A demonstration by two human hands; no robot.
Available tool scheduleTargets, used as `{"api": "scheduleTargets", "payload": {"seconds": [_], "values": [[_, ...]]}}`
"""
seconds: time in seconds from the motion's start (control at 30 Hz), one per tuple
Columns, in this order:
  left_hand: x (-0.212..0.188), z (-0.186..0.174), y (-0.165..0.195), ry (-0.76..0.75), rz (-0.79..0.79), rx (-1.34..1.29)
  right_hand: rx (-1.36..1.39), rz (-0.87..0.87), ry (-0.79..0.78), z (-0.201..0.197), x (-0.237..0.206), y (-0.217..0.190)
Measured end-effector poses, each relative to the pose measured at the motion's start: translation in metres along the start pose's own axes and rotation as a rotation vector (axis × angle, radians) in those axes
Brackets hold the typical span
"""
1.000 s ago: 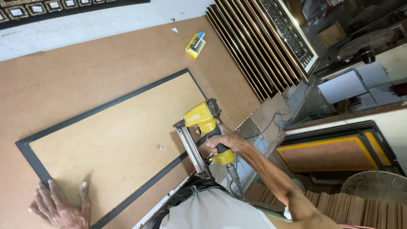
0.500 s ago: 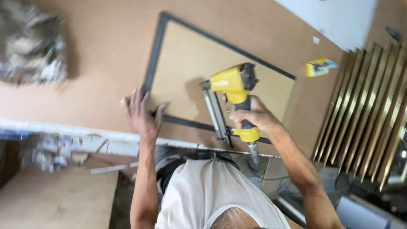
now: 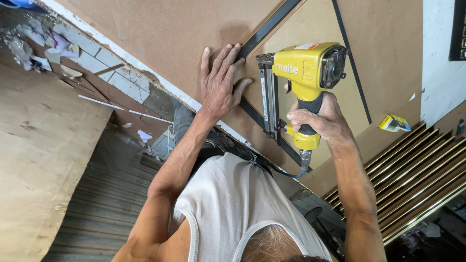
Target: The person assembles a framed artwork at a workbench. They position the backing board inside the frame, press the frame edges, use a pneumatic nail gun to staple the backing in place along the frame sides, flip the framed piece over, and wipe the glass surface with a cloth.
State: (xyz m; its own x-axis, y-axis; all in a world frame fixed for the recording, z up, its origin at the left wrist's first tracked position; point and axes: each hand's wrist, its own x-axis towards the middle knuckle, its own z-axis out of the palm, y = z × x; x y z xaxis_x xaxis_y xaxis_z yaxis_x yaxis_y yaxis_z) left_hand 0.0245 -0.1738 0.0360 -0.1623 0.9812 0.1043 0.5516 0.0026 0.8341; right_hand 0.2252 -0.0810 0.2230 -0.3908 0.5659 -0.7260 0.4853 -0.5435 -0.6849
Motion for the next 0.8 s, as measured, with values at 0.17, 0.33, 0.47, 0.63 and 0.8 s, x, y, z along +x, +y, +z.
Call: {"api": "scheduleTargets", "payload": {"seconds": [0.17, 0.33, 0.47, 0.63, 0.8], "values": [[-0.0009, -0.0005, 0.0002, -0.005, -0.004, -0.020, 0.002, 0.006, 0.019, 0.0042, 0.0012, 0.0015], [-0.0026, 0.0013, -0.0005, -0.008, -0.008, -0.043, -0.015, 0.020, 0.031, 0.0039, 0.0005, 0.0026], [-0.0030, 0.0035, -0.0025, -0.009, -0.006, -0.041, -0.023, 0.020, 0.030, 0.0049, 0.0016, 0.0002], [-0.0020, 0.0027, -0.0024, -0.012, -0.007, -0.037, -0.041, 0.047, 0.036, 0.0062, -0.0007, -0.0013], [-0.0050, 0.0052, -0.0033, -0.012, 0.004, -0.027, -0.036, 0.044, 0.026, 0.0024, 0.0014, 0.0020]]}}
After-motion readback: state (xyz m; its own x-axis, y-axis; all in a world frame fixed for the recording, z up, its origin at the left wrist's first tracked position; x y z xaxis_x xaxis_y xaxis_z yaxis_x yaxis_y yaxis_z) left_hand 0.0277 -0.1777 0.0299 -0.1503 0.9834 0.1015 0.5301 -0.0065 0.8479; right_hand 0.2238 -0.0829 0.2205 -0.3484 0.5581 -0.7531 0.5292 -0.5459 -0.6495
